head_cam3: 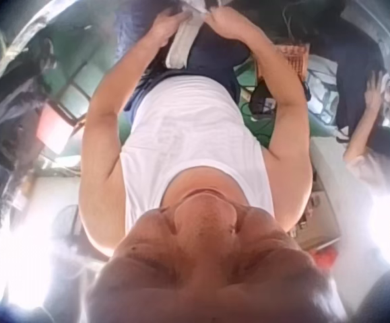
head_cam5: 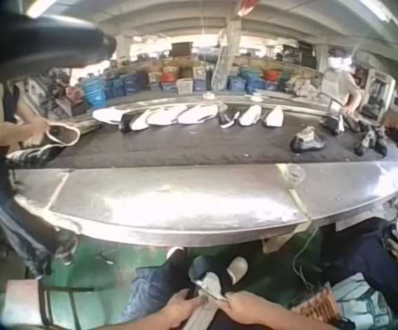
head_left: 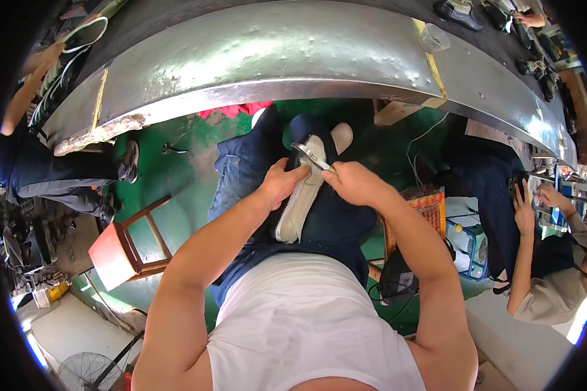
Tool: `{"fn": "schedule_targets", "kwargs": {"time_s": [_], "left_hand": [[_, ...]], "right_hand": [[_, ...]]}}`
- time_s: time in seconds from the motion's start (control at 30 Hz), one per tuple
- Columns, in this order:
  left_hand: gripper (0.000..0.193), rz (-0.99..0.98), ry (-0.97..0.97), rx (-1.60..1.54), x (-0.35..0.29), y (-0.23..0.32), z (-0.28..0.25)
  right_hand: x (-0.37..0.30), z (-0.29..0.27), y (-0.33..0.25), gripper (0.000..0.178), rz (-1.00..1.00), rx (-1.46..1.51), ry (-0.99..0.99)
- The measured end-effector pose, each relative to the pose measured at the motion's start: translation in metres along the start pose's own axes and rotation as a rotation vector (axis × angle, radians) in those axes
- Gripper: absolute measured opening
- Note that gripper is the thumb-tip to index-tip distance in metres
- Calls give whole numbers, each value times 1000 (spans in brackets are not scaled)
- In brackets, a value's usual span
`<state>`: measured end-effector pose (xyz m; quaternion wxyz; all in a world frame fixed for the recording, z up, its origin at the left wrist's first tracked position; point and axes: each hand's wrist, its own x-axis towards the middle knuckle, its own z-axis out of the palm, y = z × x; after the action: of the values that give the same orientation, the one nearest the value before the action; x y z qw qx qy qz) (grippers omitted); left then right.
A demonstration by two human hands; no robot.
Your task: The recorder is assembling and refining shoe components, including using a tool to adjust the edges of shoe uppers and lasts at a workstation.
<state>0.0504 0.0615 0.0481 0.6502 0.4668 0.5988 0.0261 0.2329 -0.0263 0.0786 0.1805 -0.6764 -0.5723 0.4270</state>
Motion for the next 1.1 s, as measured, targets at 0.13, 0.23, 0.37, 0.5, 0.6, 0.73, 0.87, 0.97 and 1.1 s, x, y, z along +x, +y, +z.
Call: {"fn": "schedule_targets", "kwargs": {"time_s": [0.13,0.23,0.37,0.5,0.6,0.73,0.87,0.97,1.1], "left_hand": [[82,-30,-78,12,-17,20,-4],[89,0,-185,-41,13,-6,-10],[94,-6,-166,-126,24,-13,-18],[94,-74,-263,-166,6,10,-19],[93,-42,-317,-190,12,4,-17],[92,-22,-329,-148,25,-7,-19],[89,214,-514,-53,13,-29,-26],[85,281,-481,-106,3,-46,-30],[86,302,-339,-146,-4,-54,-16]], "right_hand": [[-8,3,0,44,-17,-158,25],[-6,12,15,41,-33,-131,64],[-37,-16,-1,37,273,154,-235],[-68,13,14,38,-62,-52,-210],[-64,39,10,42,-132,-197,-135],[-71,36,0,36,-54,-316,-121],[-75,40,20,36,48,-201,-186],[-77,42,18,37,50,-192,-187],[-93,59,13,40,-115,-338,-63]]}}
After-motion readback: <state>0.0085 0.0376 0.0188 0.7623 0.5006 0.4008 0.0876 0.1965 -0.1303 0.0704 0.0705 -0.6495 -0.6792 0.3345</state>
